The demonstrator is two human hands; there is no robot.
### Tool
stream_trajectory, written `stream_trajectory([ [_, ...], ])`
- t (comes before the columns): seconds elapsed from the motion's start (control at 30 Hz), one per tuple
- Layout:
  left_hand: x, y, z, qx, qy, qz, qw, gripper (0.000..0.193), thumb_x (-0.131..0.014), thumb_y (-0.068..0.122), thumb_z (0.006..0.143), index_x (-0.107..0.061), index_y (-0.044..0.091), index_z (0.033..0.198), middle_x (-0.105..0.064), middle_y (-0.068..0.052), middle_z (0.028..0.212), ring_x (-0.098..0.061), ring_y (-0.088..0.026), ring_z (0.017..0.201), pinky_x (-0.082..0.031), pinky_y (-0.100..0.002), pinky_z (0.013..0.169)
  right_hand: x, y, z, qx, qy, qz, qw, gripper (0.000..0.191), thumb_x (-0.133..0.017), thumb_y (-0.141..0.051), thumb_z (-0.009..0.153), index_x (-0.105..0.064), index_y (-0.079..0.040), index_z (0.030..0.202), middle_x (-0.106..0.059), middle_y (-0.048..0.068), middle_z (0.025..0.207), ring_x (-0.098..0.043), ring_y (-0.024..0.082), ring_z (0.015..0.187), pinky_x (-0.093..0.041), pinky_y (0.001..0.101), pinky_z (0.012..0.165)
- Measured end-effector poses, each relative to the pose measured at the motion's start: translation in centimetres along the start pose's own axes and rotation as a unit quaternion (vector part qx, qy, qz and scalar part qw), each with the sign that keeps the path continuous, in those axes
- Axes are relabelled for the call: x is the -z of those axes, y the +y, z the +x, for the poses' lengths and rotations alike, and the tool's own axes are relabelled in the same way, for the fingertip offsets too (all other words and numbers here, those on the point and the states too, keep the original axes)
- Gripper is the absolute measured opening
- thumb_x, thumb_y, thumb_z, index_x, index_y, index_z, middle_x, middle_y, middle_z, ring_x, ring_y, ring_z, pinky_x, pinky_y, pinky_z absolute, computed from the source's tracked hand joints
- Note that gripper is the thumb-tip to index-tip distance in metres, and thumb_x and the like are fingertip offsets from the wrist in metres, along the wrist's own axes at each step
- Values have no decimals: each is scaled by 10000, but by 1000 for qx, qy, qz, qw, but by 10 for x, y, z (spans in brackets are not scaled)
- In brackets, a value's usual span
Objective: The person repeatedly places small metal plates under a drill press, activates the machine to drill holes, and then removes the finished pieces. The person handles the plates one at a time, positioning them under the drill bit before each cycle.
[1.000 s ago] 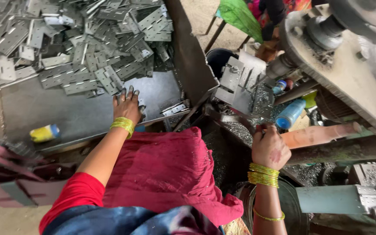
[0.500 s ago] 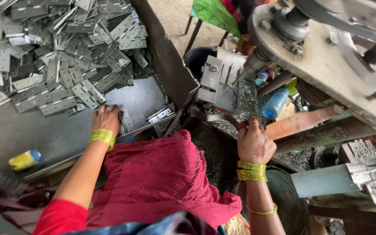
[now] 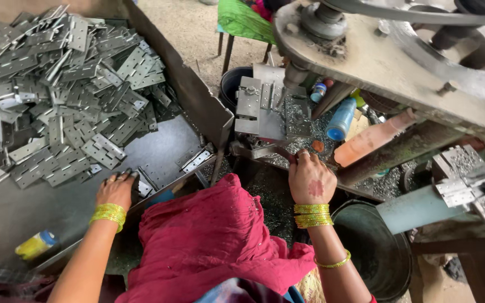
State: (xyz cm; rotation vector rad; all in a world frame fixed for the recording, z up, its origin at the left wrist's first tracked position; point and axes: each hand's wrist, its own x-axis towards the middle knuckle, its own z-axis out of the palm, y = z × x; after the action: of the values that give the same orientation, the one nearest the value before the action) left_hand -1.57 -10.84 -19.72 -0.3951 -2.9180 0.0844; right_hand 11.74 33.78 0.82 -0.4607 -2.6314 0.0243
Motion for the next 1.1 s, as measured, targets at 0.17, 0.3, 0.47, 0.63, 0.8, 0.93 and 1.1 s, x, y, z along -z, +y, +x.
stream_trajectory([
  [0.17,2,2,5,63,-76,33,995,272,-557,198,1047,-710,245,1267,-672,36,1388,-549,-215,1380,-459,-436,1119,17,-2,-4,30,13,77,996,197,-677,-299,922,-705,-109,966,-717,99,892,-701,318,851,-528,450,739],
  [0.3,13,-6,2,109,-117,-1,987,542,-847,328,732,-697,230,1244,-590,-21,1417,-478,-272,1371,-439,-457,1077,60,-19,-12,161,116,192,961,139,-697,-148,854,-704,-97,983,-725,95,926,-678,326,914,-517,464,886],
  [0.47,22,8,-17,158,-103,22,982,493,-863,357,749,-723,221,1202,-617,-21,1336,-515,-238,1338,-464,-431,1101,161,-43,-48,246,33,390,887,341,-658,3,780,-730,-70,1105,-718,79,988,-719,235,983,-563,364,983],
  [0.63,14,7,-27,184,-64,-18,981,518,-866,297,733,-722,245,1228,-610,-49,1294,-511,-279,1303,-469,-446,1061,240,-45,-61,411,1,265,872,322,-662,-107,812,-690,-105,1133,-741,35,1096,-721,187,1108,-539,357,1109],
  [0.8,0,-11,-23,180,-21,-69,981,590,-874,264,699,-706,180,1259,-637,-124,1327,-548,-340,1282,-449,-465,1099,269,-49,-67,453,-61,194,868,312,-677,-130,828,-692,-123,1140,-741,12,1082,-720,169,1089,-524,358,1105],
  [0.93,1,-14,-24,170,-53,-145,973,532,-863,288,746,-693,100,1214,-700,-202,1242,-641,-392,1179,-507,-491,1016,287,-43,-62,434,-62,167,883,305,-688,-149,841,-693,-138,1145,-742,-7,1071,-719,154,1074,-511,359,1103],
  [1.1,12,-8,-47,252,-32,-276,927,352,-801,300,872,-708,90,1138,-754,-205,1108,-695,-410,1070,-551,-512,932,298,-46,-62,418,-68,167,890,296,-703,-172,857,-695,-157,1152,-742,-30,1057,-717,136,1055,-495,361,1100],
])
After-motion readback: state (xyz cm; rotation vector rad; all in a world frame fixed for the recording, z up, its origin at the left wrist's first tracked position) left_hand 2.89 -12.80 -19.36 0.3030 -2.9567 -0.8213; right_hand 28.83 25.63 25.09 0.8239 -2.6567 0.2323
